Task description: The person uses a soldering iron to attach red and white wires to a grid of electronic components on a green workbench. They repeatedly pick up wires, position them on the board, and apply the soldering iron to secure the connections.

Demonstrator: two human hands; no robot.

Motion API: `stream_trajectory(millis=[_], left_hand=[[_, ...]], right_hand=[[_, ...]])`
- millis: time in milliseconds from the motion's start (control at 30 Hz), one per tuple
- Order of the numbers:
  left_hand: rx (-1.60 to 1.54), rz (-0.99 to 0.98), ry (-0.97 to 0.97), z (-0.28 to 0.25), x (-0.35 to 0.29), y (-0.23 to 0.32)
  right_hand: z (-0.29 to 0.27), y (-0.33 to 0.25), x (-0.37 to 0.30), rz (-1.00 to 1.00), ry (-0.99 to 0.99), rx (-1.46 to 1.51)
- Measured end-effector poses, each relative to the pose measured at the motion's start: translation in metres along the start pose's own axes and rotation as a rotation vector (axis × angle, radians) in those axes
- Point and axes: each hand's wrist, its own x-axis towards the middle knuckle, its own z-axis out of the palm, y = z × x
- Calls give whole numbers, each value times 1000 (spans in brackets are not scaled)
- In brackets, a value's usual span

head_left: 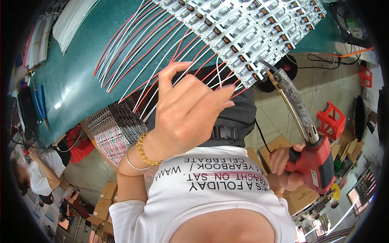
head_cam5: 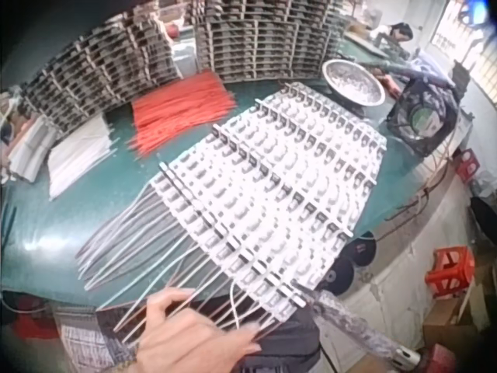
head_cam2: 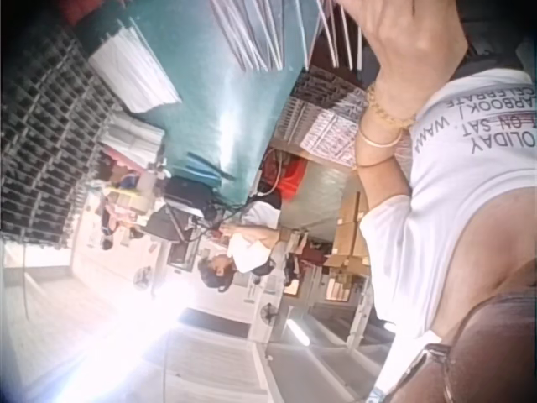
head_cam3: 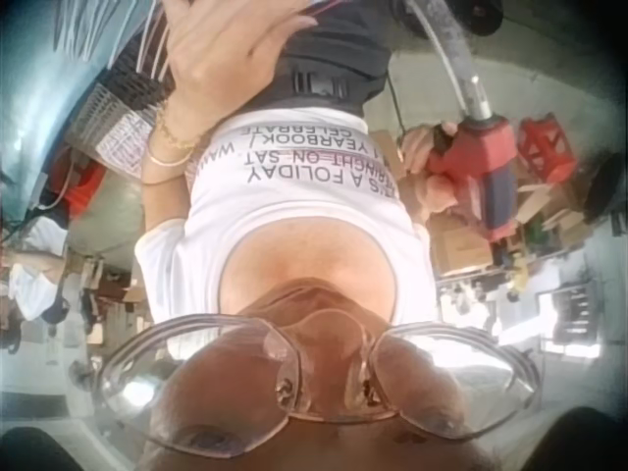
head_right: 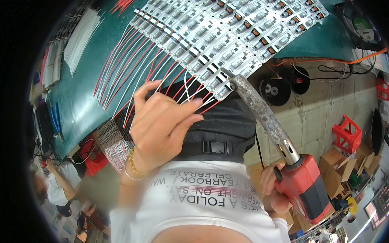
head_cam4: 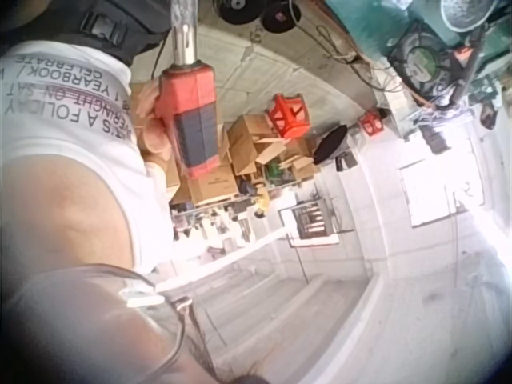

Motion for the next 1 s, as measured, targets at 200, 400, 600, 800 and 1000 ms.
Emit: stream_trajectory(millis=[200, 400, 600, 800, 1000], left_hand=[[38, -20, -68, -18, -1, 2], [79, -322, -265, -125, 5, -8], [34, -574, 83, -154, 56, -55], [-98, -298, -69, -74, 117, -102], [-3, -295, -104, -45, 127, -116]], right_hand=[[9, 3, 47, -232, -155, -45], [7, 0, 84, -314, -68, -106], [5, -11, 125, -269, -13, -201], [63, -24, 151, -78, 250, -414], [69, -23, 173, 57, 211, -341]])
